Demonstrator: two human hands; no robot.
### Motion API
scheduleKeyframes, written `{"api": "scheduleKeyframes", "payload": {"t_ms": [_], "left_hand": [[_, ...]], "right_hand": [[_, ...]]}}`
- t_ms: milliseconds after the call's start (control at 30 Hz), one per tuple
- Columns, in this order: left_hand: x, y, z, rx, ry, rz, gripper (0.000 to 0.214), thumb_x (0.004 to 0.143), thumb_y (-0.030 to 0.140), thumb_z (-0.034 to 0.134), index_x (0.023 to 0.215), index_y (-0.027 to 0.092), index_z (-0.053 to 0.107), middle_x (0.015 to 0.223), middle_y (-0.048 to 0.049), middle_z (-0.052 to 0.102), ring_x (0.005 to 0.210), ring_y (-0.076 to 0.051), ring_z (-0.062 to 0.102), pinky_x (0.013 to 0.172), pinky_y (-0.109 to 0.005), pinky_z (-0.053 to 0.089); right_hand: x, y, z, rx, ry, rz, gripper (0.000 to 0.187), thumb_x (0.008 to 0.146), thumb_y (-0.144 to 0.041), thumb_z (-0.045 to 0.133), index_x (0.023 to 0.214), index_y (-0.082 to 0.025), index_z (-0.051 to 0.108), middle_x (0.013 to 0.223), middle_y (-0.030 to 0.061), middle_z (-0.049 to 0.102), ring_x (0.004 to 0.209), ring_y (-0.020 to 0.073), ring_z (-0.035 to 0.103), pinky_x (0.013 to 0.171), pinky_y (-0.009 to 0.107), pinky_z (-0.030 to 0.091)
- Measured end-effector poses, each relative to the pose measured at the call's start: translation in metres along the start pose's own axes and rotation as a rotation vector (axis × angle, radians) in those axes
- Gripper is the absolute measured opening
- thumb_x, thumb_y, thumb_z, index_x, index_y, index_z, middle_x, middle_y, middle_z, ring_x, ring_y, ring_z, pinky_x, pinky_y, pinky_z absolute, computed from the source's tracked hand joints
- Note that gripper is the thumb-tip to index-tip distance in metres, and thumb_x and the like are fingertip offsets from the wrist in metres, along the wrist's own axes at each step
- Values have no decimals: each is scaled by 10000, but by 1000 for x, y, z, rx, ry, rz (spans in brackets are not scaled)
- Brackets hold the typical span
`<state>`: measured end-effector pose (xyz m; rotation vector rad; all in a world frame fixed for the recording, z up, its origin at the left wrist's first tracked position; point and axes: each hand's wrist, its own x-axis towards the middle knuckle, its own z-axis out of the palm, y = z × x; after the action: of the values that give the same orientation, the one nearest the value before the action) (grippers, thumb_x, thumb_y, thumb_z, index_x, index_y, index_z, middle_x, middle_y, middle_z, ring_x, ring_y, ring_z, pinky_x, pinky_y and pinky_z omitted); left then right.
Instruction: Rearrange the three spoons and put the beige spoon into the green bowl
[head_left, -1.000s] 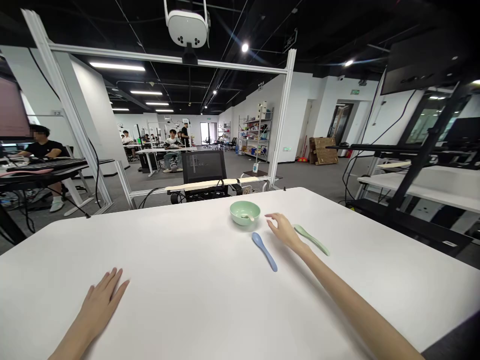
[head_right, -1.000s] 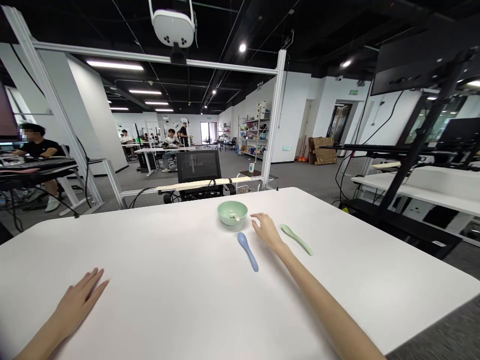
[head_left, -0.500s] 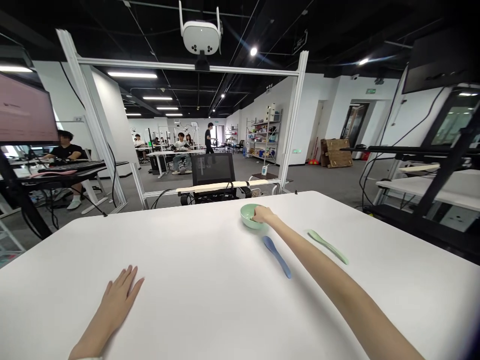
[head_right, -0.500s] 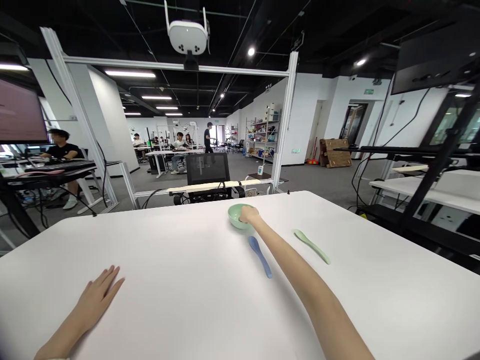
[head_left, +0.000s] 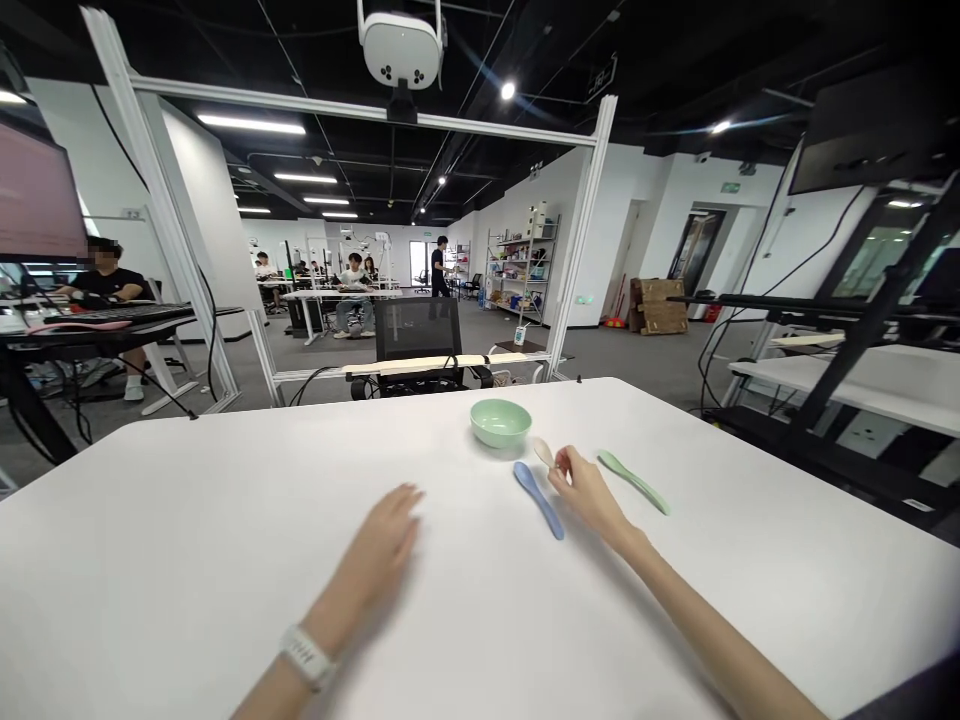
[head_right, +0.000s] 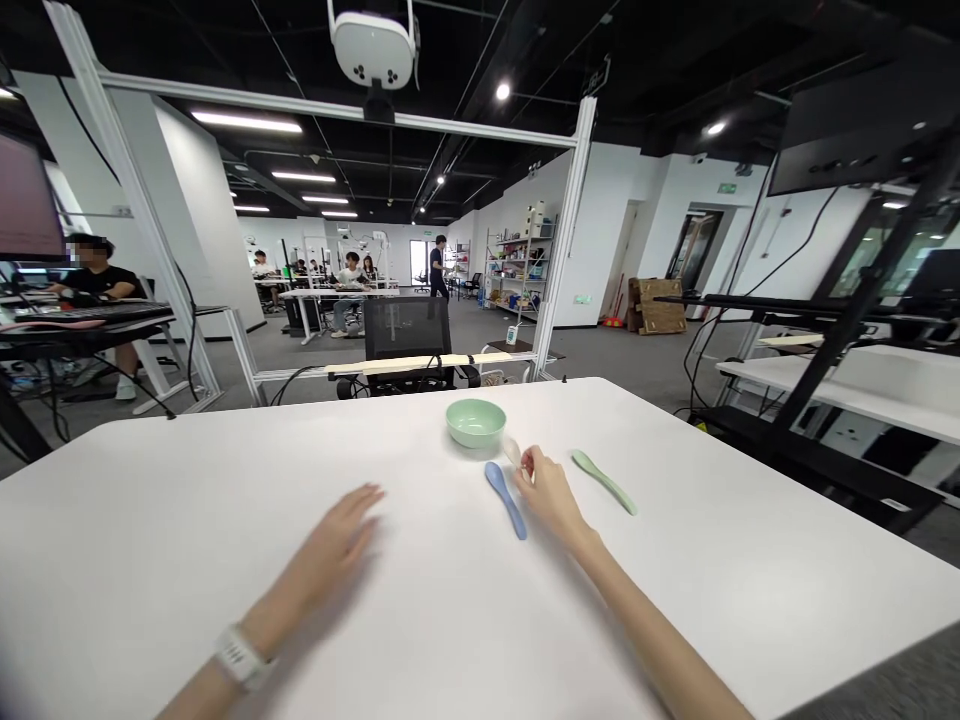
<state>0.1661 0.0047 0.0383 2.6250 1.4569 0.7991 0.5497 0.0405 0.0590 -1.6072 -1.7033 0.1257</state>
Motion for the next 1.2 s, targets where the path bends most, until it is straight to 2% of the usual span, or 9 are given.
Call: {"api": "scheduleKeyframes", "payload": {"t_ms": [67,133,200,300,467,567,700,833,1200], "left_hand": [[39,60,29,-65,-96,90,524,1050,374,286,1487,209,523,1589,-123,558,1508,-226,473,1266,-493,392],[72,106,59,-86,-132,143,552,1035,438,363,1508,189,499,1620,-137,518,1539,-239,427,1275,-470,377],[98,134,84,-100,-157,171,647,991,546,454,1511,165,495,1640,-161,484,1558,-282,392,1277,-481,364],[120,149,107,-115,-189,183,747,927,640,529,1473,131,532,1604,-200,517,1534,-350,423,1262,-540,360],[115,132,108,-138,-219,194,626,915,641,560,1338,185,636,1515,-179,615,1447,-338,533,1221,-528,411],[95,109,89,-130,-236,166,570,932,606,562,1324,200,642,1481,-167,643,1453,-334,525,1232,-538,403],[62,76,60,-104,-261,99,666,964,602,512,1471,172,545,1596,-172,535,1511,-327,462,1271,-540,366],[35,52,44,-116,-250,55,714,963,651,486,1533,220,500,1636,-115,498,1519,-304,457,1278,-523,376],[22,39,41,-152,-228,5,707,971,641,486,1551,237,494,1652,-90,469,1547,-285,408,1306,-518,335]], "right_hand": [[-12,9,6,47,-2,56,132,827,-392,489,848,-265,462,722,6,611,639,203,552,634,311,381],[-16,14,10,85,0,81,137,816,-401,489,830,-269,455,727,8,610,643,201,550,636,314,394],[-16,18,13,112,-1,87,140,817,-408,480,816,-273,445,732,10,609,656,203,557,648,318,413],[-14,23,14,120,8,89,136,814,-405,474,803,-276,434,728,11,603,664,206,566,663,324,431],[-15,29,15,124,-11,97,94,804,-351,486,805,-275,430,711,-4,584,651,200,550,654,319,427],[-19,22,19,126,-52,108,73,806,-312,496,826,-271,439,723,-10,583,655,193,542,648,308,414],[-26,5,26,112,-108,102,64,824,-282,490,851,-268,433,775,1,598,679,192,542,639,298,388],[-30,-6,29,73,-138,115,77,829,-259,494,843,-268,419,800,12,607,705,199,557,639,294,378],[-34,-7,29,76,-158,87,67,816,-238,501,837,-261,441,797,19,620,711,200,560,655,297,384]]}}
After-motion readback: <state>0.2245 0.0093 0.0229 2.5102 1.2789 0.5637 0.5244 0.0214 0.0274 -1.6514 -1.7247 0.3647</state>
